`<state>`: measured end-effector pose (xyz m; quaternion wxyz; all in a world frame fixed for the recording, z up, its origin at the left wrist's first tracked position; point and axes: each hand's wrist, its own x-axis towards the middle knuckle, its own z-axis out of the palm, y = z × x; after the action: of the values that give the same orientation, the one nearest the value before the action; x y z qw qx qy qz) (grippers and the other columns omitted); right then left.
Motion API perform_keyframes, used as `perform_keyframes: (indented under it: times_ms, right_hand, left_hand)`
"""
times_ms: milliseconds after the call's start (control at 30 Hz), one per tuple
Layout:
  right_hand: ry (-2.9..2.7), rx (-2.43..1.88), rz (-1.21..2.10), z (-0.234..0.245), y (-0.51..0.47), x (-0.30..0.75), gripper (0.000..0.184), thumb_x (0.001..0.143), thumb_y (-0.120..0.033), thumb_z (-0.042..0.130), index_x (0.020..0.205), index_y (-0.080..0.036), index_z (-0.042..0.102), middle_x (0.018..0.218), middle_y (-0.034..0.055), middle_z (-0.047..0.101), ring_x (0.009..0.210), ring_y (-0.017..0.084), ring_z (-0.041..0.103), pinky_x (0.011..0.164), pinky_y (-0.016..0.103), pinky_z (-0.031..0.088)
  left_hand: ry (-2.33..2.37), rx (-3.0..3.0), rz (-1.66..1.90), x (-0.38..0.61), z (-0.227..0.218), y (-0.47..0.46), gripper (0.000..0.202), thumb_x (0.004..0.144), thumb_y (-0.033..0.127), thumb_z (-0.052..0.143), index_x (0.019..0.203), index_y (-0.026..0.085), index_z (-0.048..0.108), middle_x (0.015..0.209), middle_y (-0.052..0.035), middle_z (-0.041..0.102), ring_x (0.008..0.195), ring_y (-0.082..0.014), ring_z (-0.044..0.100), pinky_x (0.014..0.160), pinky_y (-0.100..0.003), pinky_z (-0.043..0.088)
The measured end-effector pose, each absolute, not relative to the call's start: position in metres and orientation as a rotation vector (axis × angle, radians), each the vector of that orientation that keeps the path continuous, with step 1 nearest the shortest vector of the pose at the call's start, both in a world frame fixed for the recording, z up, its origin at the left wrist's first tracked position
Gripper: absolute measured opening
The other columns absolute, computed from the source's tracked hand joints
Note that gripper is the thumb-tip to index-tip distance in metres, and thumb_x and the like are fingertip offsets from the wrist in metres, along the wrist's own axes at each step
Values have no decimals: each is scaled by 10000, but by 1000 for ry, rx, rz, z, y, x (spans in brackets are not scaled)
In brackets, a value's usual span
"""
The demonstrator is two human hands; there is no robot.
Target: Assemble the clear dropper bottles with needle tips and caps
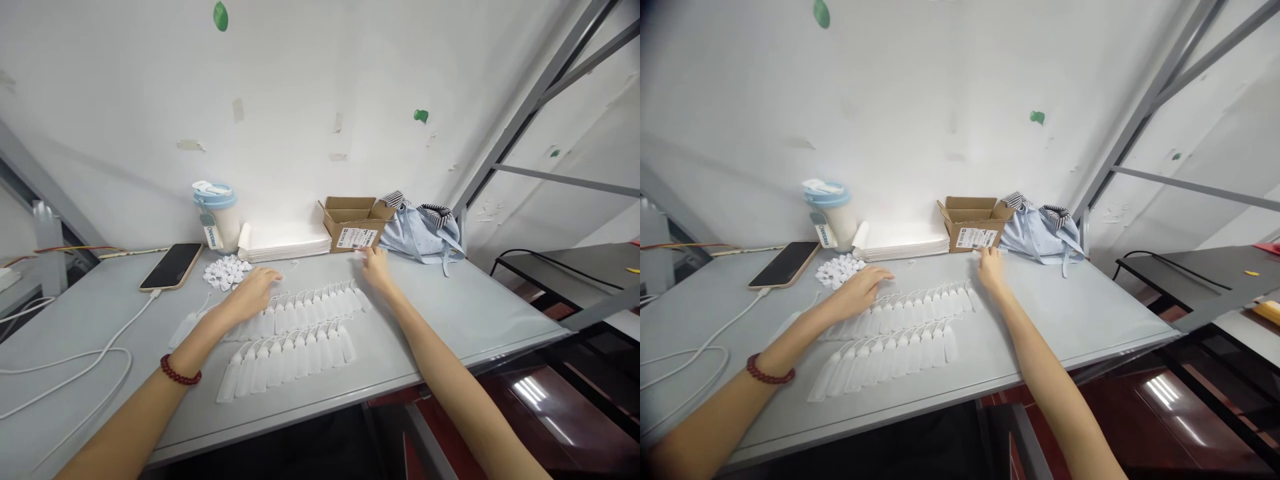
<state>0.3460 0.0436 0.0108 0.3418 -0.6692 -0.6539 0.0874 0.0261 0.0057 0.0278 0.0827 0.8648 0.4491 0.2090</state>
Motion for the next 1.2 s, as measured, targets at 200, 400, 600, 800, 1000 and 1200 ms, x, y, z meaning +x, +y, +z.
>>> perform_keyframes:
  times_ms: [200, 400, 600, 800, 1000, 1200]
  right_hand:
    - [-1802, -1285, 682, 30, 14, 304, 287, 857, -323, 515, 1106, -201, 590, 1018, 66, 664, 888, 192, 640, 767, 327, 498]
    - [-1763, -811, 1337, 40, -15, 276, 287, 801, -359, 655, 1035, -198, 614, 938, 47, 667, 866, 186, 655, 778, 328, 494]
    - [-1751, -873, 1298, 38, -15, 273, 296, 779, -349, 684, 1020, -195, 606, 963, 45, 648, 859, 181, 652, 796, 339, 487]
    - [-1700, -859, 1279, 36, -13, 274, 297, 780, -385, 679, 1003, -199, 616, 984, 52, 648, 856, 182, 652, 807, 347, 503]
    - [-1692, -865, 1235, 36, -13, 273, 292, 794, -388, 666, 1023, -216, 613, 1039, 56, 624, 879, 181, 649, 831, 352, 502]
    - [-1713, -770, 1295, 37, -14, 273, 372, 824, -359, 638, 1167, -251, 543, 1012, 35, 595, 869, 192, 678, 848, 361, 493]
  left_hand:
    - [1309, 2579, 758, 40, 40, -10, 450, 814, 77, 307, 1175, 134, 569, 1236, -112, 589, 1166, -243, 517, 999, -451, 423]
    - [1115, 2638, 883, 59, 43, -29, 470, 809, 32, 340, 1217, 158, 536, 1229, -101, 571, 1152, -253, 497, 960, -448, 457]
    - [1056, 2730, 932, 64, 44, -35, 457, 797, -9, 357, 1201, 128, 521, 1204, -123, 561, 1111, -259, 488, 933, -450, 470]
    - [995, 2746, 1021, 66, 46, -38, 457, 820, 12, 369, 1231, 160, 501, 1209, -118, 555, 1128, -262, 498, 923, -467, 484]
    - [961, 2735, 1078, 68, 46, -42, 432, 863, 49, 362, 1263, 163, 474, 1234, -135, 547, 1171, -262, 503, 956, -472, 484]
    - [931, 2787, 1154, 70, 45, -42, 451, 869, 57, 380, 1301, 174, 437, 1260, -138, 535, 1184, -259, 518, 972, -464, 487]
